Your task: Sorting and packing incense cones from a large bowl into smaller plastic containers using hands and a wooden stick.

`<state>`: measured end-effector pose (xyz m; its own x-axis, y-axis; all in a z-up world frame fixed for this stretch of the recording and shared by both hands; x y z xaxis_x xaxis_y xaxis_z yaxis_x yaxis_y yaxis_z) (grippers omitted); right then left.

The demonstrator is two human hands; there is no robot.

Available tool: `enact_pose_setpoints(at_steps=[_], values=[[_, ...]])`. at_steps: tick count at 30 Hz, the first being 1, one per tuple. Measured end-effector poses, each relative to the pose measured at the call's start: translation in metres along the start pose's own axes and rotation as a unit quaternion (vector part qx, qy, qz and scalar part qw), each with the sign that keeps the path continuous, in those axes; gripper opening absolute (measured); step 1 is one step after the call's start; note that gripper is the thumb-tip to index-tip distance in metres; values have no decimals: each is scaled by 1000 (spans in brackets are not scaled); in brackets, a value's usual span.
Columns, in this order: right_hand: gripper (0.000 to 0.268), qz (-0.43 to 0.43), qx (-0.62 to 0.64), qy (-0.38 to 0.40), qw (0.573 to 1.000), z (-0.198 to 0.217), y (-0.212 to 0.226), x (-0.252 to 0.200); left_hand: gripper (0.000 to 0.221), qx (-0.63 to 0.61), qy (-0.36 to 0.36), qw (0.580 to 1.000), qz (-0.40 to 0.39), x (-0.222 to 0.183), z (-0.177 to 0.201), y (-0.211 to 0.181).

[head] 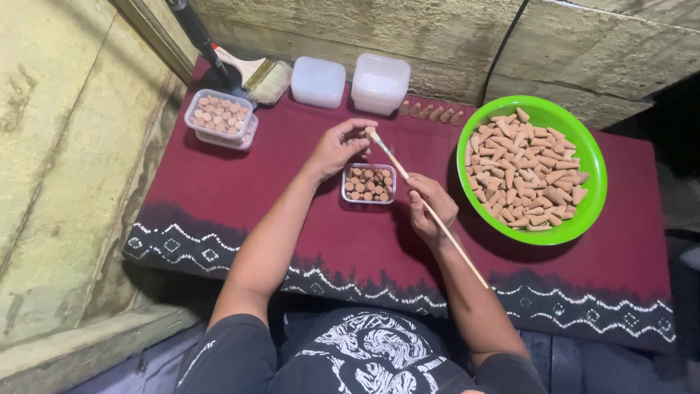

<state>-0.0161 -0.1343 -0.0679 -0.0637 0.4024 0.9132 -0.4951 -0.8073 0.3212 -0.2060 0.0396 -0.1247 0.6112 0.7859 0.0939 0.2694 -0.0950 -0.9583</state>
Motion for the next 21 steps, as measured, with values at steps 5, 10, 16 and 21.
enact_pose_setpoints(at_steps=[5, 10, 16, 21], values=[[20, 21, -1, 11, 1000, 0, -2, -4, 41, -12, -2, 1000, 1, 3, 2, 7], [19, 34, -4, 6, 999, -1, 1, 0, 41, -25, 1, 1000, 5, -4, -3, -6], [22, 31, -1, 2, 1000, -1, 0, -5, 38, -7, -4, 1000, 11, -9, -4, -17], [21, 17, 16, 4, 1000, -2, -3, -10, 41, 35, 7, 999, -2, -9, -7, -21]])
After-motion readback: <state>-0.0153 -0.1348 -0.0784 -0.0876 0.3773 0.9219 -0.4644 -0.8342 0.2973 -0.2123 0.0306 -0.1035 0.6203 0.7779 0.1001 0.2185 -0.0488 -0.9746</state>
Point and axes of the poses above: each hand's wrist, its own x-axis towards the middle knuckle, its own z-axis out of the back of the hand, y = z × x, the point moved 1 cm from there along x, towards the middle knuckle, and after that the axes turned 11 degrees about z, right-handed, at the moved point
